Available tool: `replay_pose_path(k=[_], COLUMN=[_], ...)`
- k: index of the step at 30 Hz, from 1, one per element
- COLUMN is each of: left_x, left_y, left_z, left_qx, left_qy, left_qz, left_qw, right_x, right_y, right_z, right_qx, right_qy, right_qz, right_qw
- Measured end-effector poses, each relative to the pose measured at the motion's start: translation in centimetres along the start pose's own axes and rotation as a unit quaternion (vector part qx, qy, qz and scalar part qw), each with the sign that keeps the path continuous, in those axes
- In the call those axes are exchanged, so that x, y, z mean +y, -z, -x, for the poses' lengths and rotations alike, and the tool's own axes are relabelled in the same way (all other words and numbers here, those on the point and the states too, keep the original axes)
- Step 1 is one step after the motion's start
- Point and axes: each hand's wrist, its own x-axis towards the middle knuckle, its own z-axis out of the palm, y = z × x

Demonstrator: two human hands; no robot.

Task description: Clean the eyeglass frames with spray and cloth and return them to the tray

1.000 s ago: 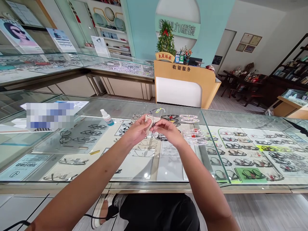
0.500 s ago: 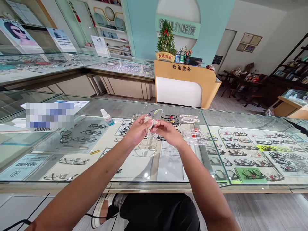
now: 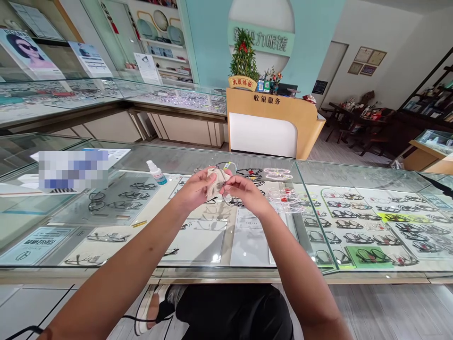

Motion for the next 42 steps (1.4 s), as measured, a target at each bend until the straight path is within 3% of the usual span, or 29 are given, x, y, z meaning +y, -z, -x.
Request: replay_pose_path(k=[3, 12, 21, 27, 36, 39, 42], left_x=[0.2, -0.9, -0.8, -1.2, -1.7, -1.9, -1.7], left_y=[0.0, -0.2, -1.8, -1.5, -1.8, -1.5, -1.2], left_z=[0.1, 0.1, 0.5, 0.4, 0.1, 0.0, 0.0], left_qx=[-0.012, 0.052, 0.081, 0.111, 0.124, 0.144, 0.127], left_qy=[0.017, 0.036, -0.012, -0.028, -0.075, -0.076, -0.057], left_qz=[-0.011, -0.048, -0.046, -0.098, -0.086, -0.095, -0.095], left_qw=[1.000, 0.997, 0.996, 0.989, 0.986, 0.982, 0.986], right_x=[-0.1, 0.2, 0.6, 0.3, 0.6, 0.6, 0.5], right_y=[0.0, 0.1, -0.1, -0.5, -0.7, -0.8, -0.8], right_z=[0.0, -0.2, -0.3, -0.2, -0.3, -0.3, -0.2], right_qx=[0.006, 0.011, 0.008, -0.013, -0.012, -0.013, -0.015], right_qy=[0.002, 0.015, 0.007, 0.006, -0.002, -0.003, -0.007], right_qz=[-0.006, 0.007, -0.003, 0.000, -0.002, 0.008, 0.009], right_qw=[1.000, 1.000, 1.000, 1.000, 1.000, 1.000, 1.000])
